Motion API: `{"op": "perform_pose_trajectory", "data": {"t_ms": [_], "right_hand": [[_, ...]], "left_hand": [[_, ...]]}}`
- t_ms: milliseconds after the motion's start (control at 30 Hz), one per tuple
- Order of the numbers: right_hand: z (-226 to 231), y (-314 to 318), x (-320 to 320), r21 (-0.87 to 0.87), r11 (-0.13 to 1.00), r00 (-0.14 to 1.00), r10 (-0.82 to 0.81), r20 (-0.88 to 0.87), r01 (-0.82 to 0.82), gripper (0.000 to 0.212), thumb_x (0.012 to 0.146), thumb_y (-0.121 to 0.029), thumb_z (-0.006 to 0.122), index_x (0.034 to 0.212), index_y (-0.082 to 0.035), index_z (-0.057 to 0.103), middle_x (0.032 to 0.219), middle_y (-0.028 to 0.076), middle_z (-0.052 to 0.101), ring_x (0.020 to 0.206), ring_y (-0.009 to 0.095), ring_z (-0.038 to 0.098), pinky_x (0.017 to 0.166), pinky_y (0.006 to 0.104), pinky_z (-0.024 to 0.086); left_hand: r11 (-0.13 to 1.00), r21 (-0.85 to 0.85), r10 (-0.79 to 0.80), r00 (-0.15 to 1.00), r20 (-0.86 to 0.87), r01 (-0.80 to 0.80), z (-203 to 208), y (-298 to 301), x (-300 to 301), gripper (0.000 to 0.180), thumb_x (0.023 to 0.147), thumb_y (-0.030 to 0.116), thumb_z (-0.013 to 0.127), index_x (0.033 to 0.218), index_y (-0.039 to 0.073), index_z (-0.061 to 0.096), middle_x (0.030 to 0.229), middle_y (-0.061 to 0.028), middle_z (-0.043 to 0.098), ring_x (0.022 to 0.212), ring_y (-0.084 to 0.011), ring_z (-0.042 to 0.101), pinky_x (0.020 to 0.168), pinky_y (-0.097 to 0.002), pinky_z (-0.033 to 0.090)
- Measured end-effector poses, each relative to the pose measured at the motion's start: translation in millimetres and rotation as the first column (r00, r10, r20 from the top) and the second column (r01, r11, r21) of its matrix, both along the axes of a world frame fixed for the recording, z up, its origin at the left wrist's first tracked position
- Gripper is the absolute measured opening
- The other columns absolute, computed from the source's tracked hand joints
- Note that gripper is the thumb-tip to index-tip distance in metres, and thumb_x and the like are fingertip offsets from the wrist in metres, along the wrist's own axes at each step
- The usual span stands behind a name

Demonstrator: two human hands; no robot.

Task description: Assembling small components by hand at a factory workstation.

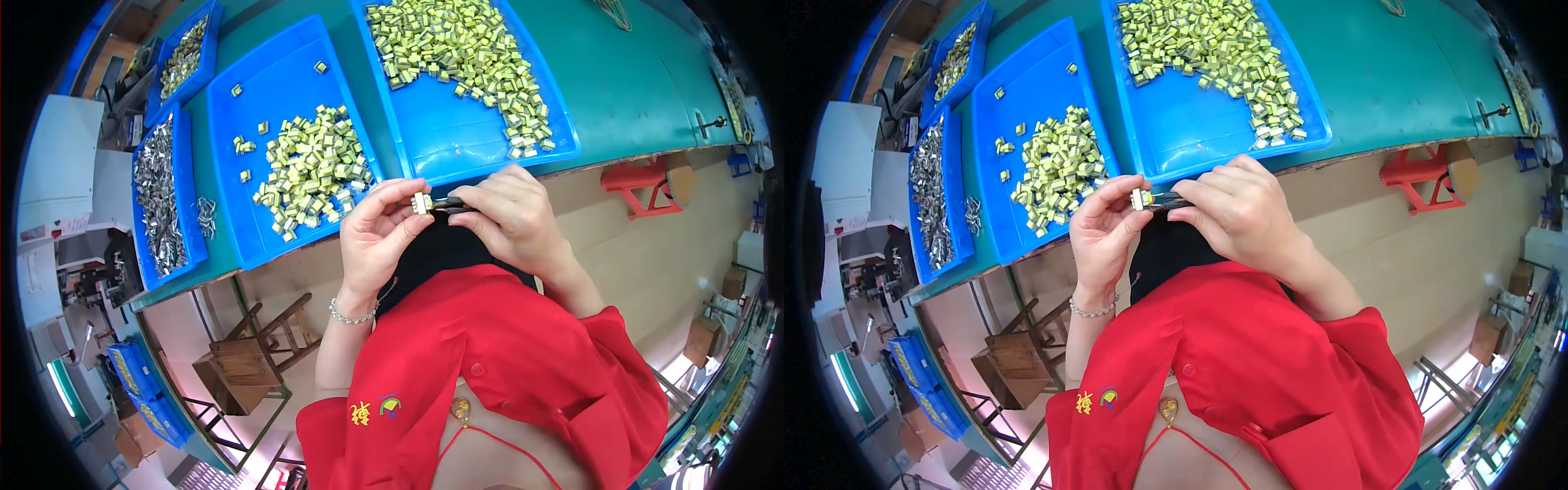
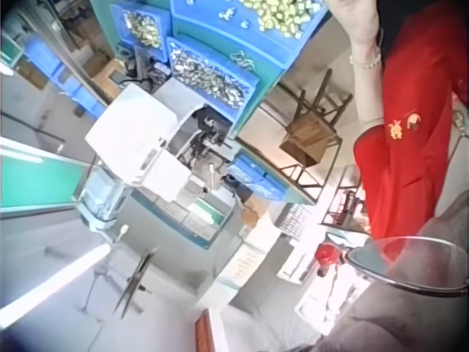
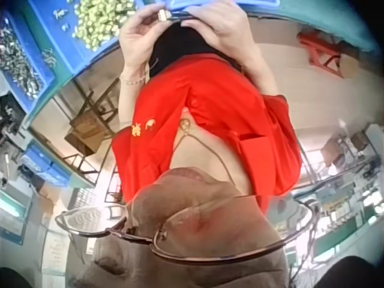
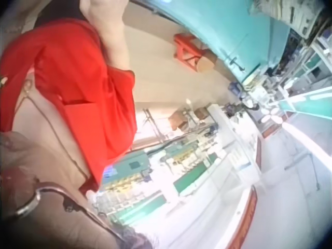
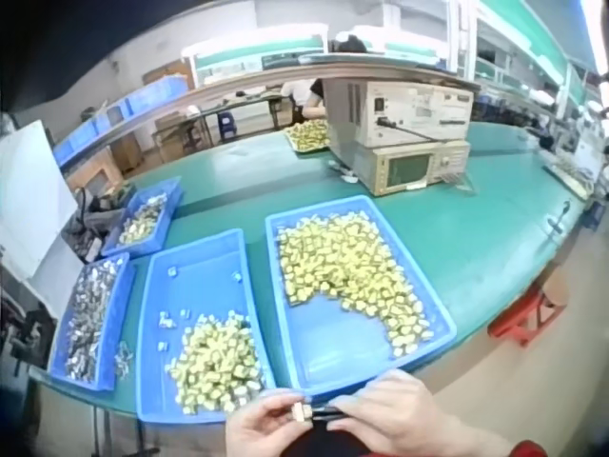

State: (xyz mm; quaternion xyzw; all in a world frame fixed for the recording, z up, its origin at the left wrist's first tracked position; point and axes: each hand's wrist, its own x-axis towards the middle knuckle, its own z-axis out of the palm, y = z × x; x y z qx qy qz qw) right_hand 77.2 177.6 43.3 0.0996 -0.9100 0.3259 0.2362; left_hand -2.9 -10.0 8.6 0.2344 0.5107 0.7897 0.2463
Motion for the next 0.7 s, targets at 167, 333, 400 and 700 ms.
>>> {"op": "perform_pose_trajectory", "data": {"t_ms": [167,333,400,700], "right_hand": [[-1,-10,-3,0.024,0.999,0.999,0.024,0.03,-0.025,0.023,0.073,-0.014,0.077,0.092,-0.005,0.067,0.069,0.006,0.06,0.063,0.023,0.057,0.064,0.0337,0.042],[-1,-8,-2,0.018,0.999,0.997,0.044,0.065,-0.046,0.024,0.074,-0.012,0.077,0.094,-0.003,0.067,0.073,0.006,0.063,0.064,0.021,0.058,0.064,0.0319,0.043],[4,-8,-1,-0.117,0.993,0.995,0.037,0.09,-0.026,0.025,0.074,-0.009,0.077,0.096,-0.002,0.067,0.074,0.006,0.063,0.064,0.019,0.059,0.062,0.03,0.044],[1,-24,-9,-0.33,0.943,0.999,-0.027,0.038,0.038,0.022,0.072,-0.001,0.076,0.093,-0.001,0.07,0.076,0.006,0.069,0.065,0.014,0.06,0.058,0.0257,0.046]], "left_hand": [[0.998,-0.06,0.012,0.992,-0.124,-0.02,0,-10,1,0.033,0.082,-0.012,0.065,0.114,-0.005,0.061,0.115,-0.0103,0.056,0.096,-0.0136,0.06,0.083,-0.0242,0.052],[0.99,-0.125,0.039,0.978,-0.206,-0.066,5,-11,3,0.032,0.079,-0.014,0.065,0.11,-0.004,0.062,0.112,-0.0118,0.058,0.099,-0.0161,0.06,0.084,-0.0255,0.051],[0.987,-0.113,0.091,0.972,-0.215,-0.117,8,-5,6,0.03,0.079,-0.014,0.065,0.108,-0.004,0.062,0.111,-0.0112,0.059,0.096,-0.0162,0.061,0.082,-0.0252,0.052],[0.817,-0.113,0.278,0.558,-0.782,-0.565,6,12,7,0.031,0.073,-0.003,0.076,0.103,0.0,0.065,0.092,-0.0119,0.065,0.079,-0.021,0.067,0.066,-0.0288,0.055]]}}
